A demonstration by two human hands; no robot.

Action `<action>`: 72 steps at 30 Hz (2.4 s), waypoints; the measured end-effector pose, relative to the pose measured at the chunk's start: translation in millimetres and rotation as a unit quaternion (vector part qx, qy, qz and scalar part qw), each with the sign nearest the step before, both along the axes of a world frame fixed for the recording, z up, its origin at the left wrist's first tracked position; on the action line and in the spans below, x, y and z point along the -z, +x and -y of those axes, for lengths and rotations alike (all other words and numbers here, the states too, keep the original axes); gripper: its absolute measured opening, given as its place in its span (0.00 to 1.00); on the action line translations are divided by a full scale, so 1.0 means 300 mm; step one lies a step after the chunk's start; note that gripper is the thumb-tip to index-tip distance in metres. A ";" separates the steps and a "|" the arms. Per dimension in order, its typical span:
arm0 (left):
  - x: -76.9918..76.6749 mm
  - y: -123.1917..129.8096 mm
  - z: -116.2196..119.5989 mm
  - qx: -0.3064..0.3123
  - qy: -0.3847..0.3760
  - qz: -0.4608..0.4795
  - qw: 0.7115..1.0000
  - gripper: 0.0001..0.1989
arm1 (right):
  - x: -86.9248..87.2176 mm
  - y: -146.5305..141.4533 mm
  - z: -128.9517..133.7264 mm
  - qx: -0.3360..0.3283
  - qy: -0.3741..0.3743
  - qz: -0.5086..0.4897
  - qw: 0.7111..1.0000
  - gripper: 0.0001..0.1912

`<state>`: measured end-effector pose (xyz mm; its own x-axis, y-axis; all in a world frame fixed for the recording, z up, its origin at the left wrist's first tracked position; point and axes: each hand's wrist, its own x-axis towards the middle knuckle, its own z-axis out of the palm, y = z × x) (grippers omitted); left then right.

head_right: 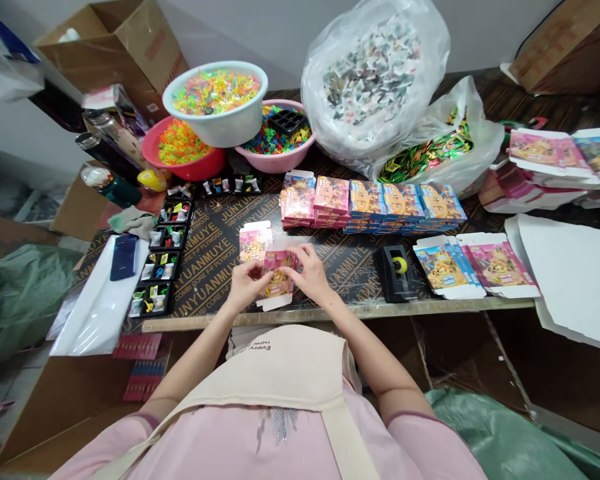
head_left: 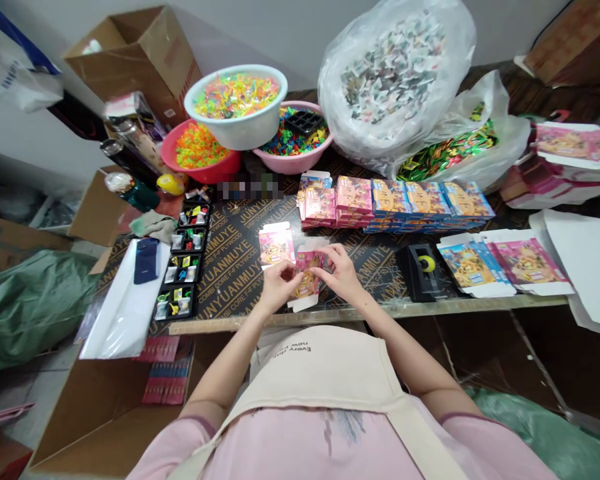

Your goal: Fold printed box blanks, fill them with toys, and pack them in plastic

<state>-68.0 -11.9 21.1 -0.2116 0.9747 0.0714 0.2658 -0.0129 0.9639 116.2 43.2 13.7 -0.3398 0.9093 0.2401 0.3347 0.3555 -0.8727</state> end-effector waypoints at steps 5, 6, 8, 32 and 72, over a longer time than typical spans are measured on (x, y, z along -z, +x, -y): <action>0.021 0.077 0.053 0.043 0.029 0.037 0.998 0.09 | -0.048 0.013 0.012 -0.006 -0.026 0.019 0.999 0.18; 0.035 0.082 0.056 0.079 0.012 0.089 0.993 0.14 | -0.056 0.022 0.020 -0.017 -0.042 0.020 0.999 0.19; 0.068 0.092 0.061 0.183 -0.055 0.219 0.957 0.28 | -0.070 0.041 0.033 -0.041 -0.079 0.009 0.996 0.20; 0.070 0.235 -0.024 -0.058 -0.139 0.430 0.890 0.18 | 0.108 0.057 0.148 0.155 -0.234 -0.292 0.914 0.28; 0.029 0.103 0.004 0.060 -0.034 0.120 0.990 0.13 | 0.040 0.090 0.130 0.101 -0.174 -0.210 0.957 0.11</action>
<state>-37.0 -13.0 12.4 -0.0963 0.9948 -0.0338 0.0297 0.0368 0.9989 143.1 4.3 1.7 -0.0882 0.9960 -0.0118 -0.0395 -0.0153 -0.9991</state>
